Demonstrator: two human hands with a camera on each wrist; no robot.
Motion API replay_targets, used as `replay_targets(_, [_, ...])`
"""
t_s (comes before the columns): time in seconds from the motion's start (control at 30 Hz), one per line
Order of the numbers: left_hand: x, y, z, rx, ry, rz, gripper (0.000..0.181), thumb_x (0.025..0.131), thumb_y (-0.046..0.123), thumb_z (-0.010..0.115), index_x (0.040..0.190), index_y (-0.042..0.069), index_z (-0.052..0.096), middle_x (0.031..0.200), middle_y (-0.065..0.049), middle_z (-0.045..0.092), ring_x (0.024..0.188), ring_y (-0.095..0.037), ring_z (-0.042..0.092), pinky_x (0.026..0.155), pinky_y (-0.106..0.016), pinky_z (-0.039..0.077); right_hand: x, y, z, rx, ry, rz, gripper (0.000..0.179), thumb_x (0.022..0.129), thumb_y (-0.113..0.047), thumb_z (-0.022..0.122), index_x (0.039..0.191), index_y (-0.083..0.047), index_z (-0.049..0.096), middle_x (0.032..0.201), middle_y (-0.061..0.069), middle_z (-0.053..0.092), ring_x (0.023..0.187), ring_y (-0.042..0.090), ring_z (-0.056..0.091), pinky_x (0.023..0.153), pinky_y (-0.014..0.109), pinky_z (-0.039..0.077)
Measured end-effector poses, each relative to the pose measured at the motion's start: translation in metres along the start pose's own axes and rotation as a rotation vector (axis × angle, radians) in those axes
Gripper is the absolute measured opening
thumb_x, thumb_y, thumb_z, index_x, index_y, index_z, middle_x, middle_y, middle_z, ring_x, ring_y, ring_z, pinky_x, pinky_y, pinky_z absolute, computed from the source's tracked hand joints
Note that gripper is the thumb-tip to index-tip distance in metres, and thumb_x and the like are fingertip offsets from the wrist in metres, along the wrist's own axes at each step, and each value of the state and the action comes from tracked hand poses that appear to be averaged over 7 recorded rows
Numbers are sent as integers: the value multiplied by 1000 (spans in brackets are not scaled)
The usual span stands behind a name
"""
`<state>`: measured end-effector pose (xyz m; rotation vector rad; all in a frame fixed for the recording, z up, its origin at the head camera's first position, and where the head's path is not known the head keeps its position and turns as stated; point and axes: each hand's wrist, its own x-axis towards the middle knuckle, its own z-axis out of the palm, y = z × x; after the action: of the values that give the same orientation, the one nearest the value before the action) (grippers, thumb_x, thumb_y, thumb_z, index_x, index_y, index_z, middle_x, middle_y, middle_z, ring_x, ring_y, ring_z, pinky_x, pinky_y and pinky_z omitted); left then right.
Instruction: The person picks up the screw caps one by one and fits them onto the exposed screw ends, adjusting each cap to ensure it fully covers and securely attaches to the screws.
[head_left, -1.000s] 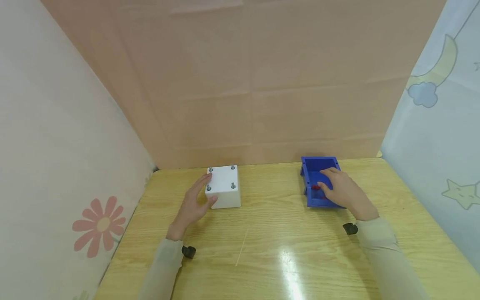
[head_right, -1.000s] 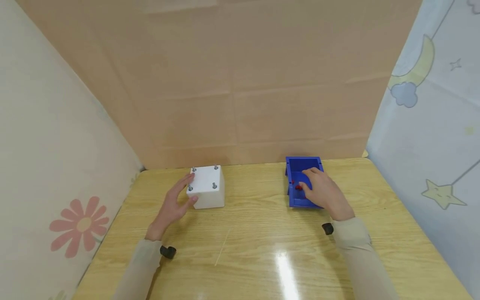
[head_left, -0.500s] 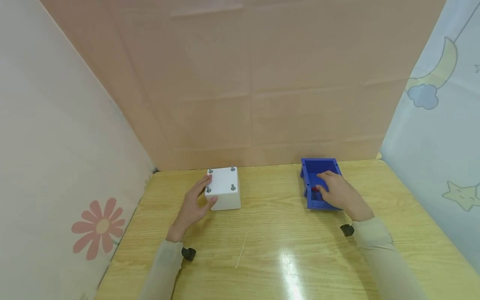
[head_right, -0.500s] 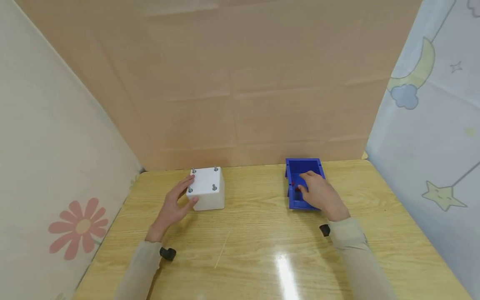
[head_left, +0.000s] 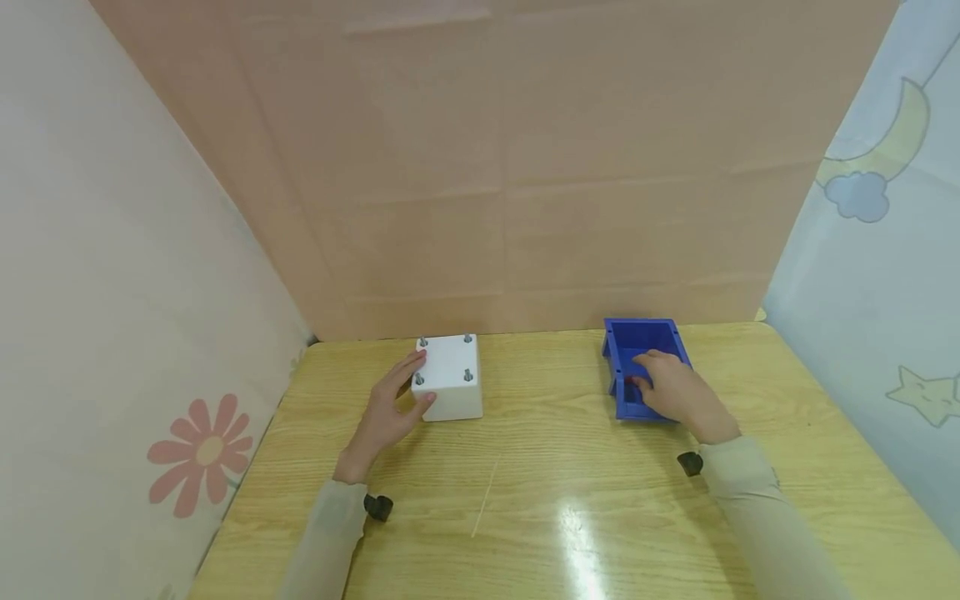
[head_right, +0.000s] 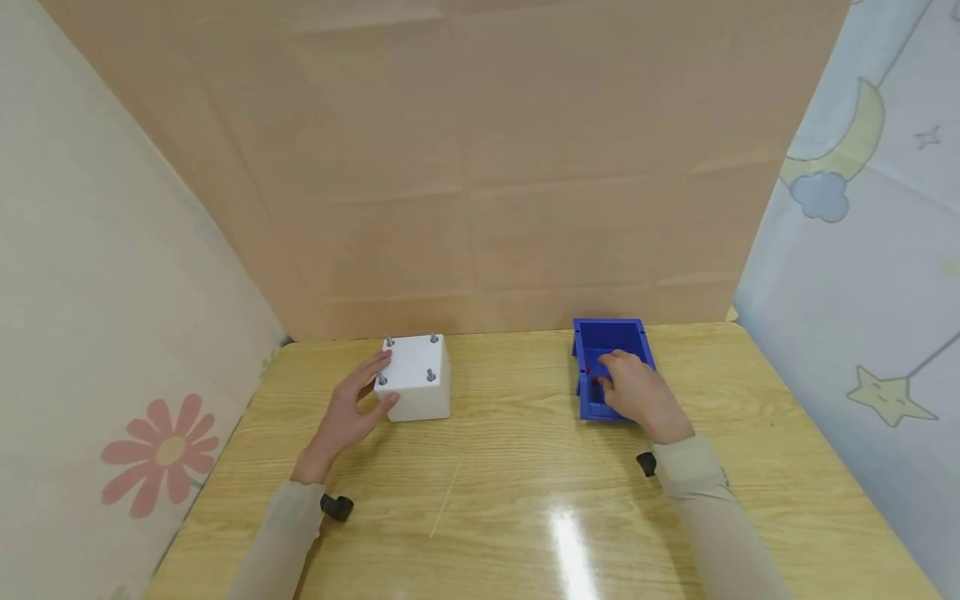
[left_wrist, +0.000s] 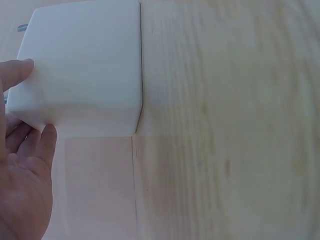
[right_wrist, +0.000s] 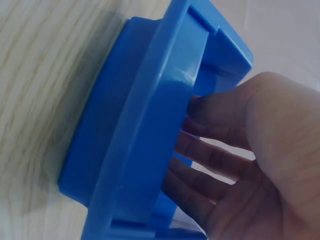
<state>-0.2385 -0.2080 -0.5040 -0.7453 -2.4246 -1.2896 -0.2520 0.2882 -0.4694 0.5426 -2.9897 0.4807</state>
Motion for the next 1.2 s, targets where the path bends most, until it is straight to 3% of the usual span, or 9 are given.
replay_targets(0.47, [1,0,1,54,-11,6,66,98,9,78,158,4,50,167,-15,45,156,-42,39,119,-51,44,3,-4,1,10,-8,27,35,95,1,70,124,18,67,122,38,69,116,57,66,96,67,58])
replay_targets(0.97, [1,2,-1,36,-14,-23,65,99,12,78,158,5,50,168,-15,44,156,-42,39,118,-55,45,7,-3,8,-5,-26,44,36,93,3,70,126,19,66,116,34,69,112,56,67,90,65,61])
replay_targets(1.2, [2,2,-1,49,-13,-21,65,99,12,78,158,4,50,168,-16,44,156,-43,38,119,-59,43,8,-2,9,-14,-12,61,19,91,5,71,108,14,70,95,25,69,91,43,70,73,57,63])
